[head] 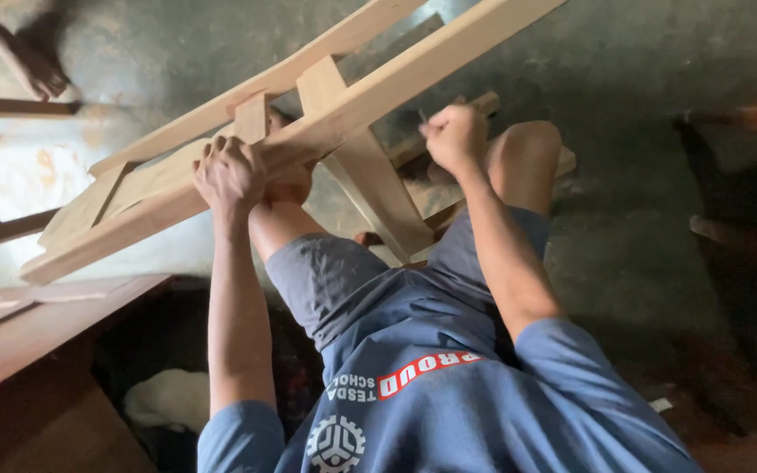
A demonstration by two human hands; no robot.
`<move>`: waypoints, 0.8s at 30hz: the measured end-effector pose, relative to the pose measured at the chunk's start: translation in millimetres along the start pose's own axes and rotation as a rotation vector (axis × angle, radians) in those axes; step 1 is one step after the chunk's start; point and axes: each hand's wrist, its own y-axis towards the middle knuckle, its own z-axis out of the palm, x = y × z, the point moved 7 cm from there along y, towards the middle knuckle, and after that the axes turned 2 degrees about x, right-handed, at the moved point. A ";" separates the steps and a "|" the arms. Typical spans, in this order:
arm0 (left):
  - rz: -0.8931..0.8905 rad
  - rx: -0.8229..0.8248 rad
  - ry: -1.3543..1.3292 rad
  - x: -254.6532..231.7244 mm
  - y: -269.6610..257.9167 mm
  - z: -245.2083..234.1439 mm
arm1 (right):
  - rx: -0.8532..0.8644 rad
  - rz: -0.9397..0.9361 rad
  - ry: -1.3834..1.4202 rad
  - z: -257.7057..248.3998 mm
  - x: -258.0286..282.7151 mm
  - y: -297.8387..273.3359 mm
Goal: The person sits on the floor and sands a wooden frame using a sanding block. They hold the frame with one hand and rub the sanding block along the edges and surfaces of the wood. A white dog is visible resting on the floor nearby.
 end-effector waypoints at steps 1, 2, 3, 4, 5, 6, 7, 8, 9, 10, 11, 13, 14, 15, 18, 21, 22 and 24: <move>0.007 -0.013 -0.001 2.2 3.6 1.9 | -0.011 -0.078 -0.374 4.1 2.2 -8.1; 0.015 -0.027 -0.003 4.3 8.1 3.7 | -0.023 -0.157 -0.748 10.7 4.3 -16.0; 0.010 -0.022 0.001 7.3 15.3 12.1 | -0.017 -0.153 -0.749 10.4 41.3 -35.9; -0.023 -0.018 0.001 12.6 21.7 21.7 | 0.157 -0.217 -0.387 19.7 79.3 -56.7; -0.059 -0.003 -0.002 17.2 17.1 37.3 | 0.320 -0.265 -0.026 23.1 113.9 -85.0; -0.065 0.013 -0.003 16.2 1.3 24.8 | 0.323 -0.249 -0.032 30.6 99.0 -88.9; -0.023 0.053 -0.009 8.0 5.9 10.2 | 0.455 -0.267 0.168 46.5 98.3 -85.9; 0.020 0.093 -0.014 -0.6 9.9 -5.9 | 0.587 -0.283 0.368 60.9 100.2 -84.0; 0.020 0.092 -0.012 1.6 7.8 -2.9 | 0.588 -0.284 0.370 55.4 74.0 -66.1; 0.018 0.077 -0.018 3.7 5.9 -0.4 | 0.348 -0.663 -0.346 44.9 61.2 -52.8; 0.034 0.057 -0.024 3.1 14.4 1.9 | 0.029 -0.985 -1.067 44.0 46.0 -42.0; 0.045 0.056 -0.047 -6.0 13.2 -13.2 | -0.114 -1.026 -0.949 15.2 97.4 -63.2; 0.040 0.062 -0.072 -12.1 9.9 -18.2 | -0.235 -1.071 -0.832 -6.4 124.3 -77.4; 0.046 0.070 -0.077 -9.7 5.6 -15.1 | -0.238 -1.062 -0.841 -7.2 137.3 -77.0; 0.083 -0.032 -0.013 -13.9 13.6 -18.3 | -0.628 -1.188 -0.796 -29.2 163.0 -60.3; 0.091 -0.039 0.009 -13.4 8.5 -17.2 | -0.515 -0.993 -0.936 -26.4 106.1 1.9; 0.091 -0.038 -0.007 -14.8 9.1 -18.9 | -0.439 -1.086 -1.075 -10.4 97.4 6.1; 0.092 -0.028 -0.024 -14.2 6.5 -20.8 | -0.352 -1.167 -1.219 7.2 83.1 6.4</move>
